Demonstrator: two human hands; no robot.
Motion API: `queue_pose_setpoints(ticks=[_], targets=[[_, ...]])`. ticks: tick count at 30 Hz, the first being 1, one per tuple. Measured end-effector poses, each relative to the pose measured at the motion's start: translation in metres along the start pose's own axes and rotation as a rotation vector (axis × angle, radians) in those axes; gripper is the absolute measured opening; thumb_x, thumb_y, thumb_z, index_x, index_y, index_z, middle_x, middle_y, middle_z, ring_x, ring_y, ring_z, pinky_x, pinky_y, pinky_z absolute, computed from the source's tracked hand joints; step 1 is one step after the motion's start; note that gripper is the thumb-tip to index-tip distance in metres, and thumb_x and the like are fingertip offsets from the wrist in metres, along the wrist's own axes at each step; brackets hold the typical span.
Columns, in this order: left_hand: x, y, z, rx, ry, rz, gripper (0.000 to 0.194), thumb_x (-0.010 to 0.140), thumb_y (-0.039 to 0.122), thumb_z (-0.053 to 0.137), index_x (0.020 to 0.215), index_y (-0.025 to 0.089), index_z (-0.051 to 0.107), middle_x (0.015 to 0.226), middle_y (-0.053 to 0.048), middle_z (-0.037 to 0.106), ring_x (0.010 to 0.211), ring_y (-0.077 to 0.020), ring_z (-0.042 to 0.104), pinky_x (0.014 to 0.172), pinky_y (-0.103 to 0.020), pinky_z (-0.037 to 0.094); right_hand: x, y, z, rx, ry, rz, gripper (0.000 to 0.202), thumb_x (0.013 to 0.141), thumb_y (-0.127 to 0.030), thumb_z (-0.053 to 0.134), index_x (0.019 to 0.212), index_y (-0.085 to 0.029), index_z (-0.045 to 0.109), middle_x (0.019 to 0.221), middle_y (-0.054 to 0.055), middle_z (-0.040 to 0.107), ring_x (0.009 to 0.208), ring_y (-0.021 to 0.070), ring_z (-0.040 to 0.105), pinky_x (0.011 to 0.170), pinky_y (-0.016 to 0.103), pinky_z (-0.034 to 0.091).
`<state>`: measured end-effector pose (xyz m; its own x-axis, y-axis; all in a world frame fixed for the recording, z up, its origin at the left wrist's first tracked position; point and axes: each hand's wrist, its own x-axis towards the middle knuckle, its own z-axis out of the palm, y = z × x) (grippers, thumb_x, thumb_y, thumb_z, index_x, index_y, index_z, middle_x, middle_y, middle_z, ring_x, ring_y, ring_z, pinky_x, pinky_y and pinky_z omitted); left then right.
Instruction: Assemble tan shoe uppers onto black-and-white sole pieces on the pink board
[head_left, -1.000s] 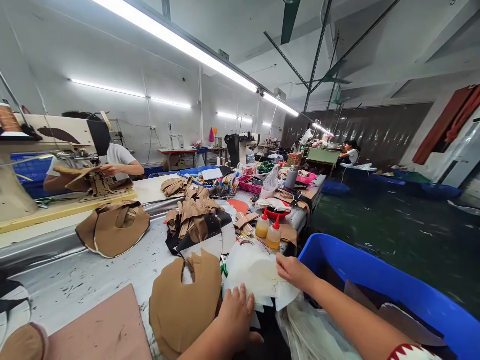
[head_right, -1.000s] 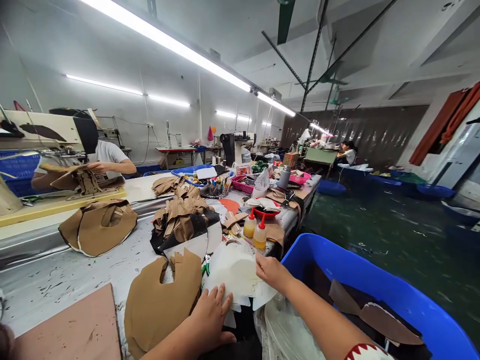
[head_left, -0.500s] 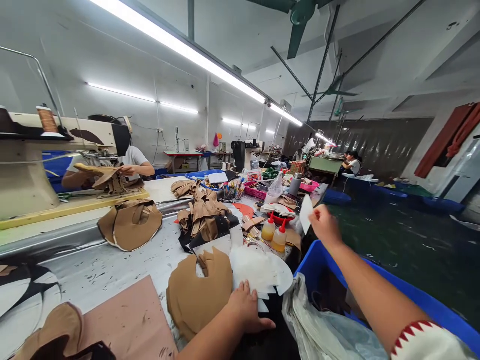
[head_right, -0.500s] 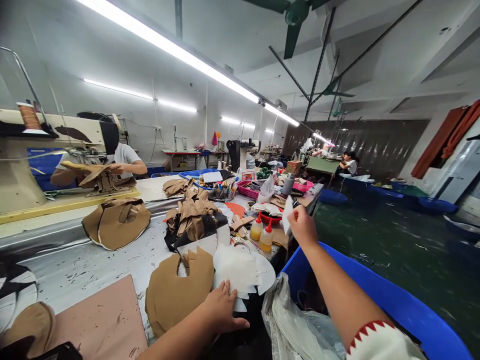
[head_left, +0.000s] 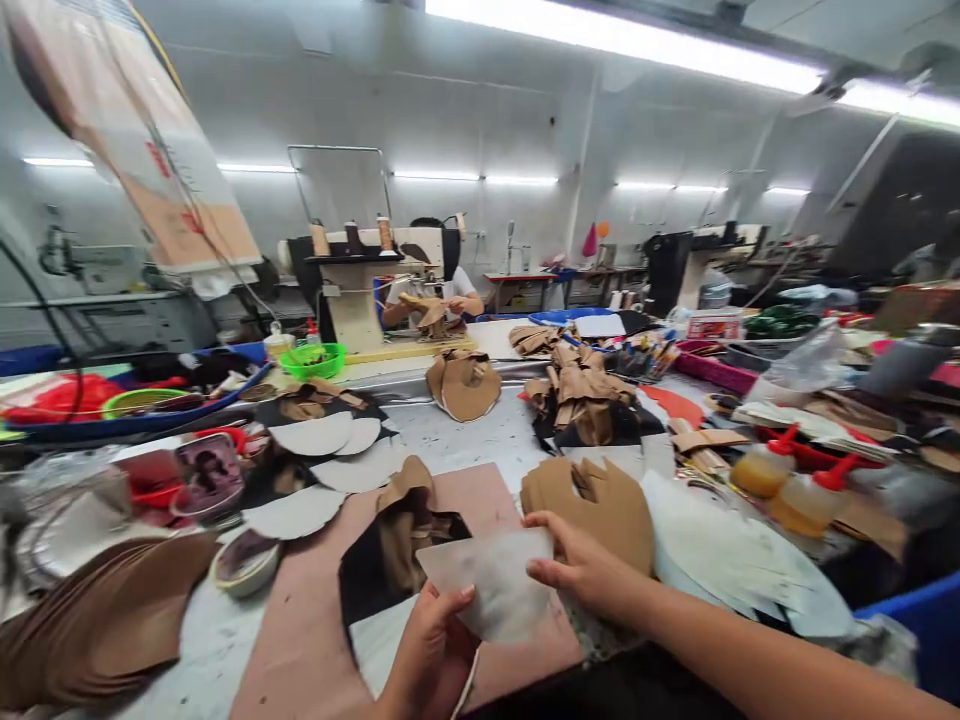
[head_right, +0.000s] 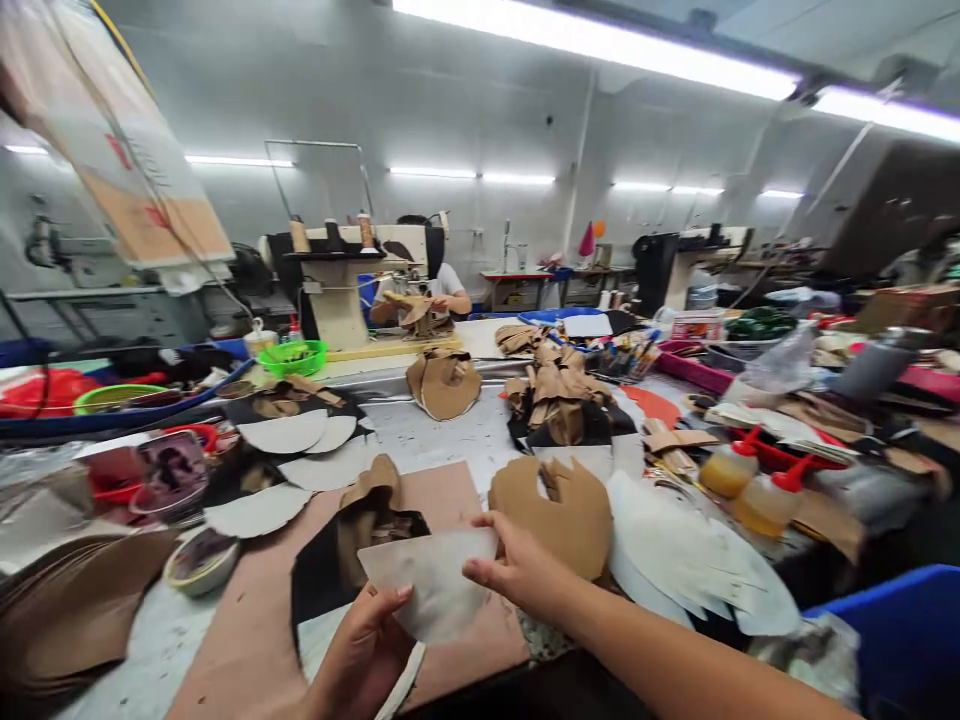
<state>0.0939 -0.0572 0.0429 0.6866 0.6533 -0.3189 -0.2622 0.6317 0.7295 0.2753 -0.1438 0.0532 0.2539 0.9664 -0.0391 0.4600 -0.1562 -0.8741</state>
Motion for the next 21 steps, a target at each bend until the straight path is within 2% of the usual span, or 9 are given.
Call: queue_pose_setpoints(ticks=[1,3,5,7,9,12,15,21], targets=[[-0.009,0.004,-0.016,-0.002,0.053,-0.007,0.036,0.059,0.034,0.067,0.091,0.019,0.062,0.084,-0.004,0.07,0.086,-0.0254,0.065,0.076,-0.037,0.049,0.011,-0.001,0.02,0.15,-0.092,0.092,0.049,0.067,-0.057,0.057,0.096,-0.018,0.052,0.086,0.008,0.064,0.075,0.021,0.061,0.059,0.031,0.05],[-0.023,0.009,-0.046,0.034,0.177,-0.01,0.033,0.064,0.044,0.06,0.084,0.017,0.062,0.078,-0.007,0.069,0.082,-0.0268,0.065,0.071,-0.038,0.05,0.026,-0.002,0.056,0.362,-0.226,0.227,0.039,0.063,-0.054,0.06,0.077,-0.02,0.047,0.062,-0.002,0.056,0.055,0.013,0.055,0.045,0.022,0.042],[-0.032,0.012,-0.074,0.18,0.297,0.021,0.034,0.067,0.05,0.058,0.078,0.018,0.062,0.067,-0.005,0.066,0.07,-0.0248,0.063,0.06,-0.034,0.049,0.032,-0.002,0.082,0.436,-0.257,0.3,0.036,0.06,-0.046,0.064,0.068,-0.021,0.041,0.053,-0.007,0.048,0.046,0.0083,0.048,0.041,0.018,0.034],[-0.038,0.016,-0.096,0.437,0.366,0.078,0.034,0.063,0.052,0.062,0.07,0.019,0.06,0.057,-0.001,0.061,0.055,-0.0207,0.058,0.049,-0.029,0.045,0.034,-0.001,0.095,0.419,-0.247,0.34,0.032,0.059,-0.038,0.065,0.065,-0.021,0.039,0.05,-0.009,0.045,0.044,0.0069,0.044,0.041,0.017,0.03],[-0.04,0.021,-0.111,0.721,0.329,0.15,0.033,0.061,0.052,0.063,0.064,0.019,0.059,0.057,0.0,0.059,0.054,-0.0193,0.055,0.049,-0.028,0.044,0.037,0.001,0.097,0.344,-0.227,0.352,0.027,0.06,-0.031,0.065,0.064,-0.021,0.041,0.049,-0.009,0.044,0.046,0.0073,0.044,0.044,0.018,0.031],[-0.039,0.03,-0.12,1.105,0.217,0.223,0.025,0.068,0.043,0.056,0.062,0.019,0.061,0.073,-0.004,0.062,0.072,-0.0218,0.057,0.066,-0.03,0.045,0.043,0.007,0.095,0.151,-0.209,0.347,0.021,0.059,-0.026,0.066,0.062,-0.019,0.047,0.053,-0.007,0.047,0.055,0.0094,0.047,0.052,0.02,0.034],[-0.035,0.035,-0.12,1.412,0.166,0.142,0.021,0.073,0.032,0.049,0.061,0.019,0.059,0.08,-0.005,0.058,0.077,-0.0206,0.056,0.072,-0.029,0.042,0.048,0.012,0.095,-0.041,-0.198,0.34,0.02,0.058,-0.026,0.068,0.063,-0.018,0.051,0.056,-0.005,0.05,0.058,0.0113,0.048,0.053,0.021,0.033],[-0.033,0.034,-0.114,1.648,0.184,0.037,0.017,0.079,0.029,0.048,0.067,0.019,0.055,0.086,-0.002,0.056,0.08,-0.0179,0.057,0.073,-0.026,0.04,0.05,0.012,0.098,-0.236,-0.202,0.292,0.017,0.059,-0.026,0.068,0.063,-0.018,0.054,0.066,-0.002,0.058,0.064,0.0143,0.052,0.054,0.022,0.034]])
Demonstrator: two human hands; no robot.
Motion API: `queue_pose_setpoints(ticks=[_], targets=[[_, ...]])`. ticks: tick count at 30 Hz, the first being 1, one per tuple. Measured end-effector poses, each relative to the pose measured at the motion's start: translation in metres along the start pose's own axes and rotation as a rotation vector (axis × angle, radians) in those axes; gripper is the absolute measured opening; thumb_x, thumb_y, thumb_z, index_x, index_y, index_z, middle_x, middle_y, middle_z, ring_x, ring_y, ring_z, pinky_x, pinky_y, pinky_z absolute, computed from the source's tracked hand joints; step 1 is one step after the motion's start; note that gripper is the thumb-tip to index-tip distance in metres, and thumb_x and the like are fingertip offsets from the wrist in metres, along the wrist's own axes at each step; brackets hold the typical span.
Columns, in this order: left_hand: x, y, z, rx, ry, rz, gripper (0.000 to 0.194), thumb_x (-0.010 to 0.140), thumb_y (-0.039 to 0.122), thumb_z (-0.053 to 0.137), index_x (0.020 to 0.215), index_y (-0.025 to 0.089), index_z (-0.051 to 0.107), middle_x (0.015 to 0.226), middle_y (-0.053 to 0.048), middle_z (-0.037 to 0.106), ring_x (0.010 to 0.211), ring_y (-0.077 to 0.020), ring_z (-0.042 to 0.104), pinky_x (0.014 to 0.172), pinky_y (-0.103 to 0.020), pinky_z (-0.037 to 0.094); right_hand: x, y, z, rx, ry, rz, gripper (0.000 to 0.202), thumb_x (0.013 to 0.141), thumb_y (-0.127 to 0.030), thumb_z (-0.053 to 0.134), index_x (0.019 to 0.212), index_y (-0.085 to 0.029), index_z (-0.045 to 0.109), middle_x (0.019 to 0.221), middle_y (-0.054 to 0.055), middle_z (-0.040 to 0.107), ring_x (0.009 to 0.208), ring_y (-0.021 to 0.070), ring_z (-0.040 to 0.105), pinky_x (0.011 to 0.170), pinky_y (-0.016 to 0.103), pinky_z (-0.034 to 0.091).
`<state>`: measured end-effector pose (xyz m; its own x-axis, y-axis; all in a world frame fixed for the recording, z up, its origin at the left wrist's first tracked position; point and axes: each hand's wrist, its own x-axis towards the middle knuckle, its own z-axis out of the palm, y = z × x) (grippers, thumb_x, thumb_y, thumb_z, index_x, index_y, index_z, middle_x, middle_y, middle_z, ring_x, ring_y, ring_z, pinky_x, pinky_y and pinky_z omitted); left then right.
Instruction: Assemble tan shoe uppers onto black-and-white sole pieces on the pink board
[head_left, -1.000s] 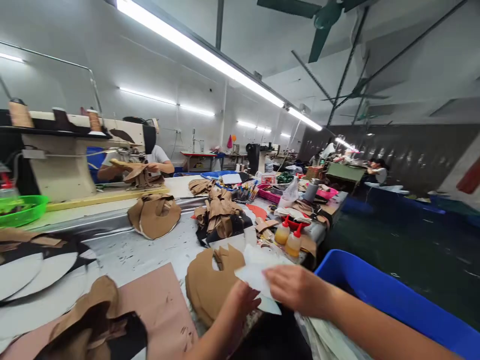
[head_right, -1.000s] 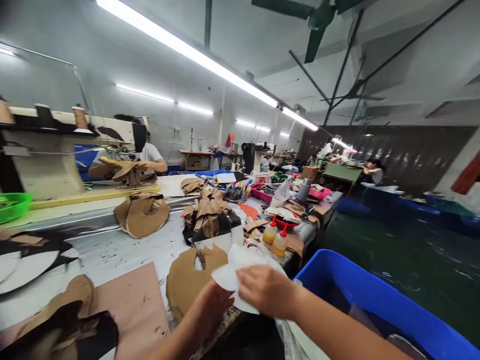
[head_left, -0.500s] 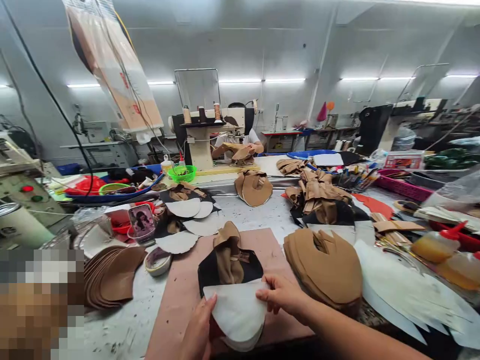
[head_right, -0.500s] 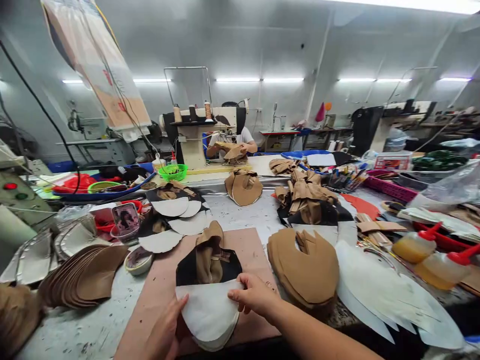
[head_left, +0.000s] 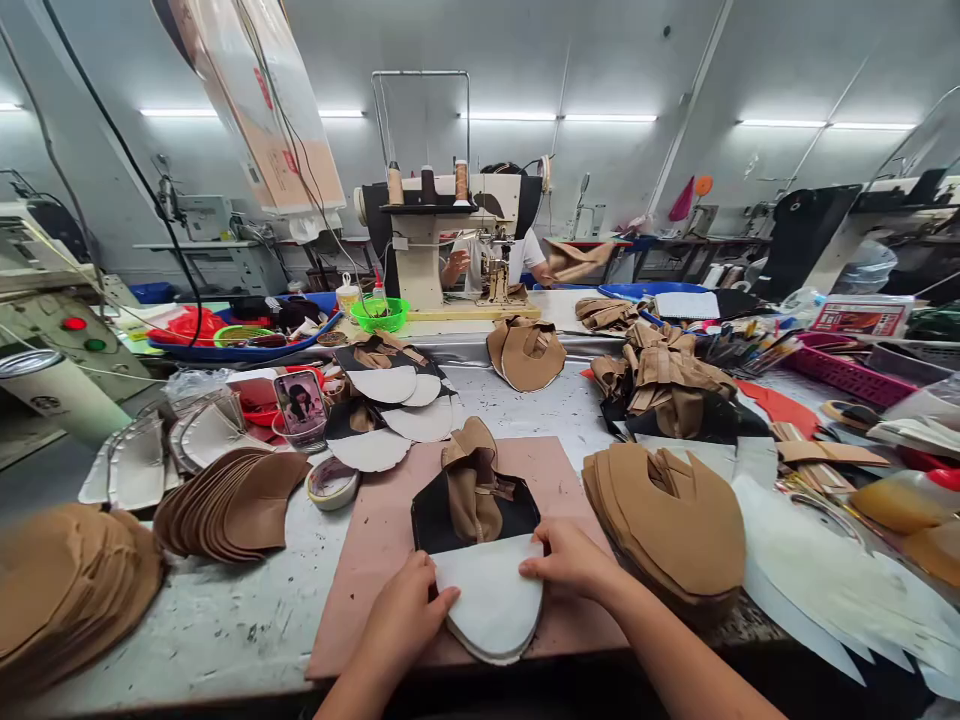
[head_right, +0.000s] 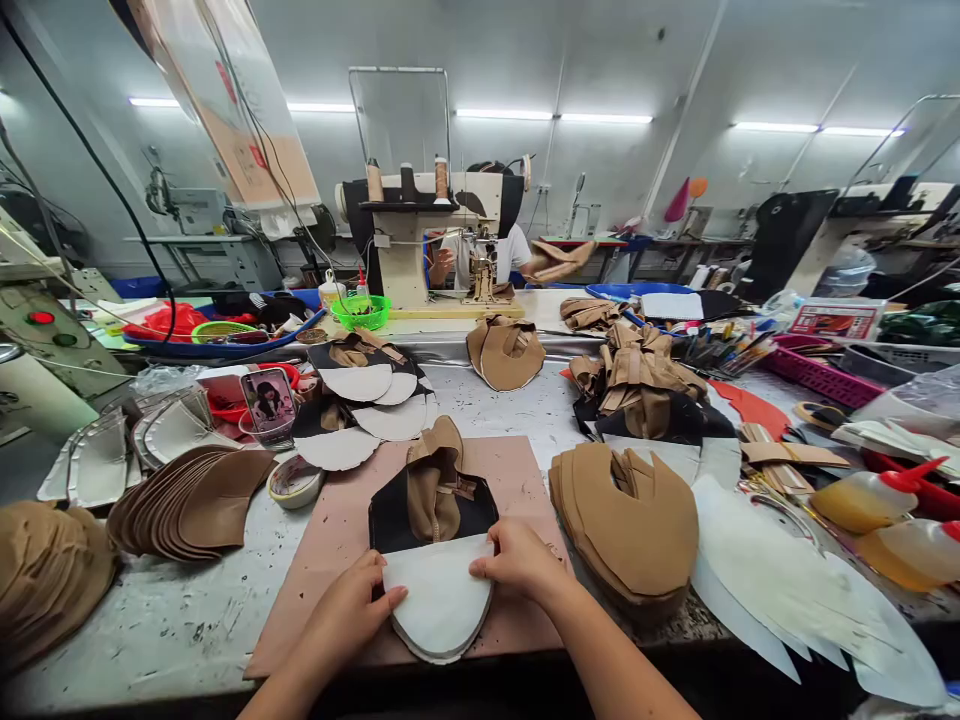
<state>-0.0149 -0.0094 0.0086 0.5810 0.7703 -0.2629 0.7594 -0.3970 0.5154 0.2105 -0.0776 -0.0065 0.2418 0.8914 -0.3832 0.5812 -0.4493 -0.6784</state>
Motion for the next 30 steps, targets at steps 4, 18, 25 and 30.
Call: queue_pose_setpoints(ticks=[4,18,25,30], targets=[[-0.006,0.004,0.002,0.186,0.02,0.012,0.016,0.081,0.027,0.047,0.072,0.019,0.058,0.091,-0.004,0.057,0.08,-0.0191,0.058,0.07,-0.028,0.041,-0.004,-0.006,-0.001,-0.157,0.034,-0.027,0.016,0.062,-0.028,0.068,0.063,-0.018,0.055,0.074,0.001,0.061,0.068,0.0168,0.056,0.056,0.024,0.036],[-0.005,-0.037,0.032,0.393,0.074,0.675,0.061,0.086,0.03,0.05,0.141,0.03,0.023,0.14,-0.005,0.038,0.127,-0.0266,0.038,0.102,-0.04,0.036,-0.032,0.002,0.051,-0.383,-0.058,-0.651,0.074,0.083,-0.058,0.045,0.143,-0.024,0.019,0.149,0.01,0.017,0.137,0.0318,0.012,0.109,0.057,0.012],[-0.002,-0.042,0.015,0.473,-0.066,0.69,0.083,0.073,0.059,0.06,0.141,0.033,0.02,0.143,-0.011,0.03,0.127,-0.034,0.035,0.098,-0.047,0.038,-0.029,0.019,-0.012,-0.209,0.246,-0.497,0.054,0.082,-0.04,0.054,0.131,-0.02,0.044,0.139,0.012,0.041,0.127,0.0263,0.039,0.103,0.042,0.035],[0.01,-0.035,0.005,0.437,0.048,0.776,0.059,0.077,0.06,0.056,0.129,0.035,0.047,0.13,-0.008,0.052,0.114,-0.03,0.052,0.089,-0.039,0.046,-0.041,0.071,-0.082,-0.434,0.609,-0.019,0.026,0.067,-0.026,0.065,0.092,-0.018,0.063,0.099,0.012,0.063,0.097,0.0307,0.058,0.081,0.041,0.046]])
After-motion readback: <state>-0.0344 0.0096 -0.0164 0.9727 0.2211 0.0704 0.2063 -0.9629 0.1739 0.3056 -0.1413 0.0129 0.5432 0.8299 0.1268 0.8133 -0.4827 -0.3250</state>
